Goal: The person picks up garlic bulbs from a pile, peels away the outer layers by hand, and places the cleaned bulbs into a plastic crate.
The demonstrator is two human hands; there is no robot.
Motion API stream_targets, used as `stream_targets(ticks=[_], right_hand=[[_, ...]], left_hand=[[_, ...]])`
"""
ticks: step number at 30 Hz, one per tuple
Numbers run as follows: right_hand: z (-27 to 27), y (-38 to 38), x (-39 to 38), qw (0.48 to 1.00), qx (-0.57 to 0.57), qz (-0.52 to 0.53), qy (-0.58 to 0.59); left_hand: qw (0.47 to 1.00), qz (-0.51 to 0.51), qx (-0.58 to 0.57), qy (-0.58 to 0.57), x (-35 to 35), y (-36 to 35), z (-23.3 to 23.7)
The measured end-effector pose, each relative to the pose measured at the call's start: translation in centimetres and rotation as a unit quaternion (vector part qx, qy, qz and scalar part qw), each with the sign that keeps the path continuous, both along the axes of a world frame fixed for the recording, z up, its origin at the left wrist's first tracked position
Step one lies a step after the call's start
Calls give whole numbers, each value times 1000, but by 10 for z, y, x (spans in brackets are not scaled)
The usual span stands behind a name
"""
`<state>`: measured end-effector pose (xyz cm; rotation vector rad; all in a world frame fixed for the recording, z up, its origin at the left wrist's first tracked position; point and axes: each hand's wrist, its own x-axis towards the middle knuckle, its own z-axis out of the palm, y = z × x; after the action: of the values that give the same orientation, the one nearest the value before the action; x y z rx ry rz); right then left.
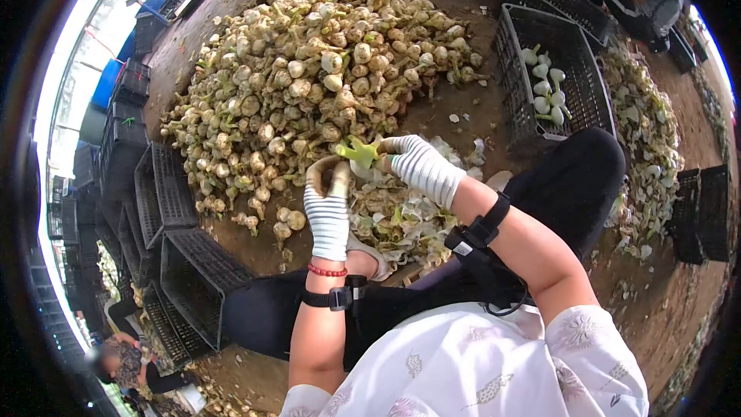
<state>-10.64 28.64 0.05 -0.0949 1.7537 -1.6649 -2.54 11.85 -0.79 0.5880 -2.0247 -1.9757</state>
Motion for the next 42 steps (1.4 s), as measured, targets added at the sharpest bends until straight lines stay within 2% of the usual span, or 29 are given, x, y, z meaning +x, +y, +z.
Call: stream_targets(ticks=[2,3,6,7,8,10,11,12,13,14,16,18,19,20,22,23,24,26,27,28,30,31,32,34,35,36,38,42], right_hand=[[-2,-3,6,993,24,34,109],[1,-6,8,994,33,52,93],[22,-5,17,995,15,31,90],[21,-8,19,993,-7,8,115],[19,-10,20,990,-27,-13,141],[28,-13,17,994,14,12,104],[5,-11,15,988,-11,-16,150],[10,-9,17,988,-11,-15,150],[18,-9,22,990,-10,-9,142],[22,-9,28,991,-10,-1,132],[23,-4,36,984,-48,-25,171],[39,1,47,994,-50,-76,61],[27,3,49,982,-45,-75,166],[28,6,52,982,-44,-74,167],[39,14,55,959,-42,-140,242],[49,25,49,960,-8,-168,223],[48,30,42,970,-22,-177,165],[9,24,21,987,-63,-56,136],[-23,19,15,973,43,12,226],[-25,17,12,904,170,93,381],[-21,5,10,883,125,66,448],[-13,-6,8,904,105,32,413],[-1,-13,9,904,104,34,414],[33,-24,9,877,143,44,457],[45,-27,12,849,179,65,494],[43,-28,12,849,181,61,493],[35,-30,9,794,271,132,528],[31,-33,11,773,277,104,561]], left_hand=[[994,-15,89,55,-4,8,-18],[998,-28,64,7,-3,2,-20],[1000,-1,26,-10,1,0,-20],[986,-12,-165,5,3,1,-12],[977,-2,-204,68,4,5,-14],[986,12,-148,71,2,9,-15],[999,24,11,23,4,7,-14],[984,38,170,-25,5,3,-4],[970,25,237,-40,8,-1,0],[970,30,237,-41,11,-3,-3],[934,35,355,-14,11,-5,-12],[917,42,397,-17,11,-1,-20],[911,66,405,-26,12,1,-24],[906,87,413,-35,11,1,-27],[805,239,538,-76,0,-20,-40],[844,250,475,3,7,-38,-53],[880,234,413,16,8,-47,-54],[938,171,300,38,6,-33,-21],[955,136,262,34,6,-26,-16],[978,86,191,28,12,-21,-1],[994,82,21,66,16,-17,-14],[991,61,-62,99,19,-12,1],[984,47,-138,104,20,-13,-2],[964,28,-223,140,19,-6,3],[956,12,-257,144,20,-5,3],[956,8,-257,145,22,-3,4],[948,-6,-270,169,24,0,4],[956,-22,-248,156,27,-3,0]])
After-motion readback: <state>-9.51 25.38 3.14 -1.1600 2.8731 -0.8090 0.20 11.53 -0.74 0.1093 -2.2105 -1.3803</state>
